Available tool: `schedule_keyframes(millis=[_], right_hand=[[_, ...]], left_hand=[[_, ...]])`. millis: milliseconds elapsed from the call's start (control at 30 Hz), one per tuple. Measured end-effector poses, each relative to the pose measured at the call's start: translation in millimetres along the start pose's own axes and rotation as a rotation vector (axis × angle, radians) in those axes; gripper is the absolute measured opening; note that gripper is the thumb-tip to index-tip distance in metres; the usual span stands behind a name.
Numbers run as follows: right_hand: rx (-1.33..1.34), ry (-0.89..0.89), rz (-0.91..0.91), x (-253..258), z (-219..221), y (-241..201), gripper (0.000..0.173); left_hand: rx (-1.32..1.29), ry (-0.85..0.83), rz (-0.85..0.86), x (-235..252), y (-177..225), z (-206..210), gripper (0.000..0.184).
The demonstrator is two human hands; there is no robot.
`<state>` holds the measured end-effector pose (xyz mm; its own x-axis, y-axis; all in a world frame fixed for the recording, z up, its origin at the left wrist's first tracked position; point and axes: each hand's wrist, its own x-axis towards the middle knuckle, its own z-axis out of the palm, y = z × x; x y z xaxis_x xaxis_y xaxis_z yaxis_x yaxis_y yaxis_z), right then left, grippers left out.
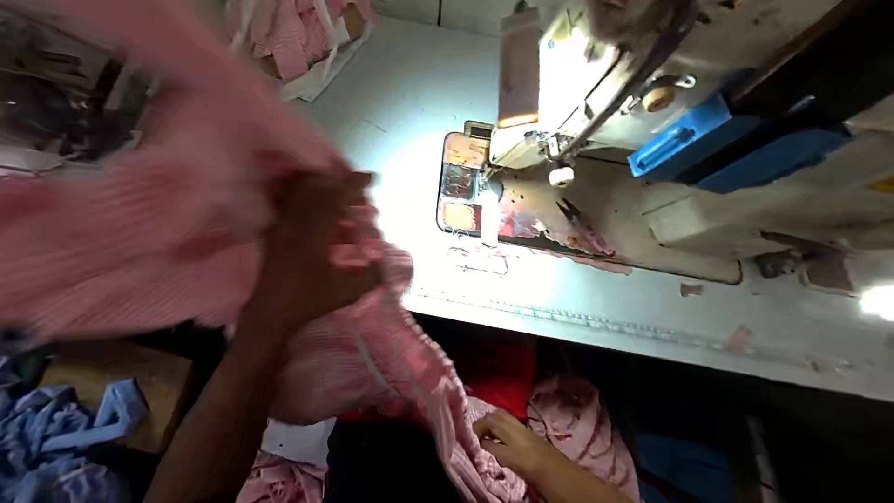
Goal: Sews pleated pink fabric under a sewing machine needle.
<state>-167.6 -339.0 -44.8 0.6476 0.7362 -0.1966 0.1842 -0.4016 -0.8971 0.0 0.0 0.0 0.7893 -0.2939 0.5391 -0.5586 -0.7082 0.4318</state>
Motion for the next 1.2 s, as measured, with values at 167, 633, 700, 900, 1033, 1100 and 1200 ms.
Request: schedule_keyframes(millis=[167,633,700,900,1033,1100,1200], right_hand=[[-0.464,0.292,0.180,19.0,-37.3,-14.8,0.043],[-0.680,0.313,0.026,118.1,9.6,-25.6,0.009],[-0.645,0.105,0.150,93.7,8.8,-41.6,0.015],[-0.450,0.740,0.051,135.6,-48.5,-7.8,0.023],[-0.662,0.869,0.216,159.6,-67.0,28.9,0.035],[-0.710,0.833,0.266,152.4,-67.8,27.7,0.046],[-0.760,0.810,0.302,147.8,-80.0,29.1,0.059]], left_hand=[[-0.080,-0.148,0.095,16.5,-45.9,73.1,0.036],[0.111,-0.285,0.008,-2.9,0.2,74.5,0.048],[0.065,-0.383,0.027,4.9,-0.6,99.7,0.053],[-0.203,-0.318,-0.026,41.6,-1.5,138.1,0.047],[-0.174,-0.289,-0.109,63.1,-6.4,147.2,0.042],[-0.154,-0.256,-0.147,68.6,-6.0,152.0,0.033],[-0.147,-0.202,-0.115,74.0,-1.3,165.5,0.021]])
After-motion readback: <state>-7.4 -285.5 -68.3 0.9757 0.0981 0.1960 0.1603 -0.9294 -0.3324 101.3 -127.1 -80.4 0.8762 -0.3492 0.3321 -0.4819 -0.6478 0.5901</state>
